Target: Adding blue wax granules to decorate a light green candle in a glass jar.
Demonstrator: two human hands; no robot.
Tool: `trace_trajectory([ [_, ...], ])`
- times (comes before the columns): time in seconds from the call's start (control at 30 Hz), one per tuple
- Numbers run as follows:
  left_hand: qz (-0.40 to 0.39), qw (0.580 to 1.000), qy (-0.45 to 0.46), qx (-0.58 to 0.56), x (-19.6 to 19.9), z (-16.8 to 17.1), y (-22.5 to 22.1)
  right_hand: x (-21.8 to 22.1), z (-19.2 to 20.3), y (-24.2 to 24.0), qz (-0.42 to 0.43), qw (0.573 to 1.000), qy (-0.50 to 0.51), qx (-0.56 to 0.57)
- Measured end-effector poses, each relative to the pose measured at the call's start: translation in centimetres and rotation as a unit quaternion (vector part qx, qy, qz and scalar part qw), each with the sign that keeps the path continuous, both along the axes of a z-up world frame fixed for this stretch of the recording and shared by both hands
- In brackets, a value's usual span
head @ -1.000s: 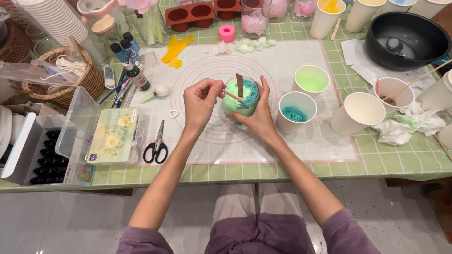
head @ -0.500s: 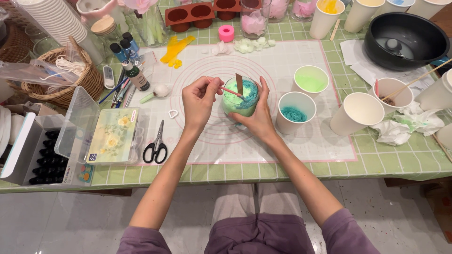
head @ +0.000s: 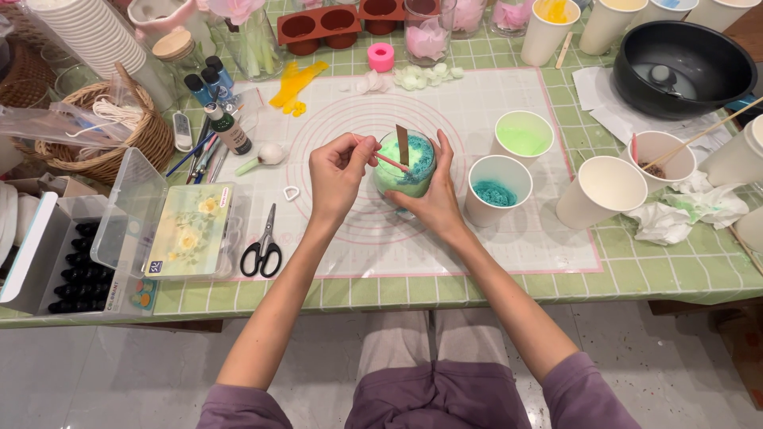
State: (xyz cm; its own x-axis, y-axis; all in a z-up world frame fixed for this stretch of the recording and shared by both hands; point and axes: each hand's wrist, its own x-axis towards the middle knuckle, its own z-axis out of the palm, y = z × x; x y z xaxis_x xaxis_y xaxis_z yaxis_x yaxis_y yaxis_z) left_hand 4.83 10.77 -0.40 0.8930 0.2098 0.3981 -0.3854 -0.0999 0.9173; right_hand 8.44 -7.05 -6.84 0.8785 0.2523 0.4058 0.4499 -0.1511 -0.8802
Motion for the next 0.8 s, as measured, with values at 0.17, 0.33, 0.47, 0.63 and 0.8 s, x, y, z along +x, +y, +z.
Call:
trace_trajectory([
  [0.17,0.013,1.0,-0.023,-0.013,0.2,0.3,-0.3,0.1,-0.4,0.0,-0.01,1.0,0.007,-0.011],
  [0.33,0.006,1.0,-0.019,-0.013,0.5,0.0,-0.7,-2.8,-0.2,-0.8,-0.052,0.996,-0.051,-0.059],
  [0.47,-0.006,1.0,-0.001,-0.003,0.4,-0.3,-0.6,-8.2,1.5,-2.7,-0.055,0.989,-0.102,-0.096],
  [0.63,-0.003,1.0,-0.009,-0.009,0.3,-0.4,-0.7,-10.2,-0.7,-7.3,-0.119,0.986,-0.114,-0.001],
  [0.8,0.027,0.999,-0.021,-0.013,0.0,0.0,-0.7,-7.5,-3.6,-12.7,-0.193,0.973,-0.115,0.048],
])
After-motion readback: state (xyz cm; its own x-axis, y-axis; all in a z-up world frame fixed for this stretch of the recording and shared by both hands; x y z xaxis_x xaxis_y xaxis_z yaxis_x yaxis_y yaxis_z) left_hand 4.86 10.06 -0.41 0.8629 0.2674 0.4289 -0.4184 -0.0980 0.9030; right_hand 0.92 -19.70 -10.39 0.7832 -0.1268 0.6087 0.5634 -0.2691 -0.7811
